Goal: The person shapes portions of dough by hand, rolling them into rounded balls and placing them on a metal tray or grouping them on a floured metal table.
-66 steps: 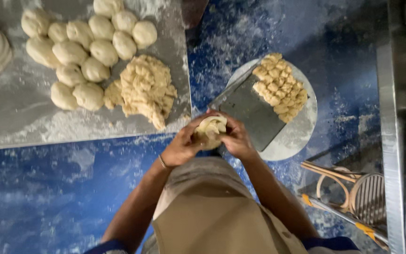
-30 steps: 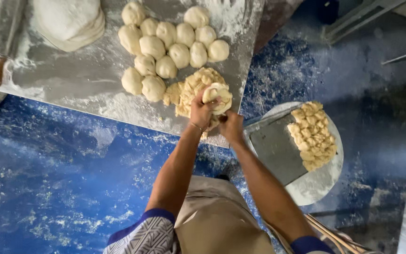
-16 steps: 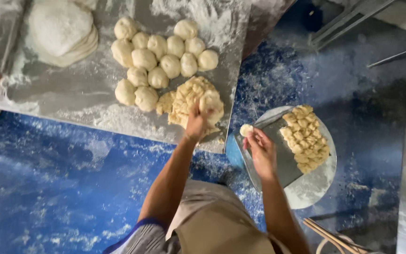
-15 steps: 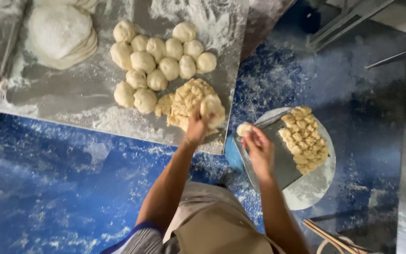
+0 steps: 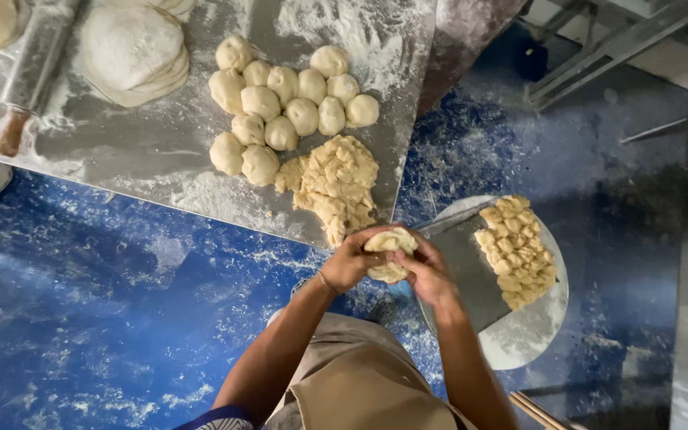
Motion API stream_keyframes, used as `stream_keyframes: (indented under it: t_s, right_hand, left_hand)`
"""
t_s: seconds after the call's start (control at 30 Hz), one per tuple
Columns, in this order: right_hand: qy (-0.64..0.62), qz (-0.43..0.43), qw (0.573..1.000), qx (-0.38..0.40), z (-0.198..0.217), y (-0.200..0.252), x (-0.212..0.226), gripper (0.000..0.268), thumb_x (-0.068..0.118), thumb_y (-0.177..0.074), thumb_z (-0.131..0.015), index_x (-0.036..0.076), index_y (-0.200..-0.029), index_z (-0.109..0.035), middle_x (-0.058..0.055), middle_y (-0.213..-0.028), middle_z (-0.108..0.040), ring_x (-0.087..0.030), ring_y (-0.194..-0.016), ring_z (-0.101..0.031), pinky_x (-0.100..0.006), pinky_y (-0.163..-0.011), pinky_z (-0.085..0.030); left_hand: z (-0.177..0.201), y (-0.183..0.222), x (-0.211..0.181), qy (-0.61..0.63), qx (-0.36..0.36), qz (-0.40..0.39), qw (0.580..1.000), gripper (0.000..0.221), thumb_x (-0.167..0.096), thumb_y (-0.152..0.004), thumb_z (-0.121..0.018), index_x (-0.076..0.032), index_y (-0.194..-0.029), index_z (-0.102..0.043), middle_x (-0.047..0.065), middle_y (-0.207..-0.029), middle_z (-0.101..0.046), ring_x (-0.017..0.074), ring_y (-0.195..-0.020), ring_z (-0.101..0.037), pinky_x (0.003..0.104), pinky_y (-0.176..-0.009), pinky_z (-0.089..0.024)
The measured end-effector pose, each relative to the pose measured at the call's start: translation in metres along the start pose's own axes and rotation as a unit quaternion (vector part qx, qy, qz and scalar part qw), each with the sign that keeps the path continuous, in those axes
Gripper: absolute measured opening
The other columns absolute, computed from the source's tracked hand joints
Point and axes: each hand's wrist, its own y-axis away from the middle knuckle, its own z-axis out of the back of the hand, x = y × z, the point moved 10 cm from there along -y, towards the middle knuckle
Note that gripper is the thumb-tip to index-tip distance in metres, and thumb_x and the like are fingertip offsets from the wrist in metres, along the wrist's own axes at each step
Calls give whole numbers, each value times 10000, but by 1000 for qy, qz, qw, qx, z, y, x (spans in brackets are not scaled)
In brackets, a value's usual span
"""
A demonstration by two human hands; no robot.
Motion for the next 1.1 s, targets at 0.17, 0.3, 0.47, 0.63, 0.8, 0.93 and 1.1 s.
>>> stream_keyframes:
  t_s: [0.17, 0.3, 0.47, 0.63, 0.8, 0.93, 1.1]
  right_hand:
    - [372, 130, 905, -163, -1, 16, 5, 481, 86, -974, -674, 44, -1448, -610, -201, -1295, -728, -265, -973, -760, -306, -710, -660]
    - [516, 307, 799, -41, -54, 35, 41, 618, 165, -885, -728, -30, -1434, -522, -289, -1358, -608, -370, -1084, -688, -358, -784, -640]
    - [324, 125, 934, -88, -12, 32, 34, 557, 129, -934, -752, 25, -1458, -597, -180, -1289, -736, -261, -1075, -759, -349, -878, -631]
    - [-3, 1, 1000, -9, -51, 39, 34, 566, 55, -911, -685, 31, -1456, -534, -118, -1309, -693, -235, -1135, -730, -418, -932, -668]
    - [157, 123, 980, -10, -56, 47, 65, 460, -27, -944, -713, 8, -1373, -551, -180, -1210, -737, -221, -999, -762, -355, -785, -669]
    - [311, 132, 936, -94, -31, 46, 72, 227, 39, -1004, -752, -47, -1212, -732, -204, -1045, -810, -240, -819, -815, -343, -651, -665]
    - [216, 106, 970, -35, -42, 55, 98, 315, 136, -1056, -642, -20, -1329, -660, -200, -1135, -759, -258, -873, -769, -386, -709, -626]
  left_hand:
    - [25, -14, 17, -94, -95, -89, 987, 478, 134, -869, -621, -2, -1325, -671, 163, -1160, -753, 255, -963, -751, 344, -825, -669]
    - [30, -11, 39, 35, -147, 48, 987, 480, 36, -889, -567, -31, -1360, -636, 268, -1221, -698, 332, -999, -737, 417, -823, -655]
    - [-39, 30, -61, -259, 141, -102, 950, 919, -12, -895, -809, -33, -1577, -192, 275, -1541, -445, 291, -1411, -421, 422, -1154, -343]
    - [-38, 47, -117, -286, -120, -251, 917, 371, -29, -917, -685, 2, -1285, -656, 176, -1302, -686, 255, -1198, -671, 379, -1050, -540]
    - [-24, 44, -137, -229, -193, -271, 915, 219, -26, -922, -646, -27, -1118, -744, 122, -1132, -784, 236, -1027, -727, 377, -1001, -558]
    - [-70, 58, -158, -450, -44, -321, 832, 243, -72, -869, -754, -21, -1106, -744, 161, -1122, -768, 296, -983, -721, 401, -1015, -526]
    - [-88, 58, -161, -449, -30, -354, 820, 343, -141, -928, -703, 9, -1236, -694, 198, -1304, -687, 320, -1164, -685, 397, -1006, -557]
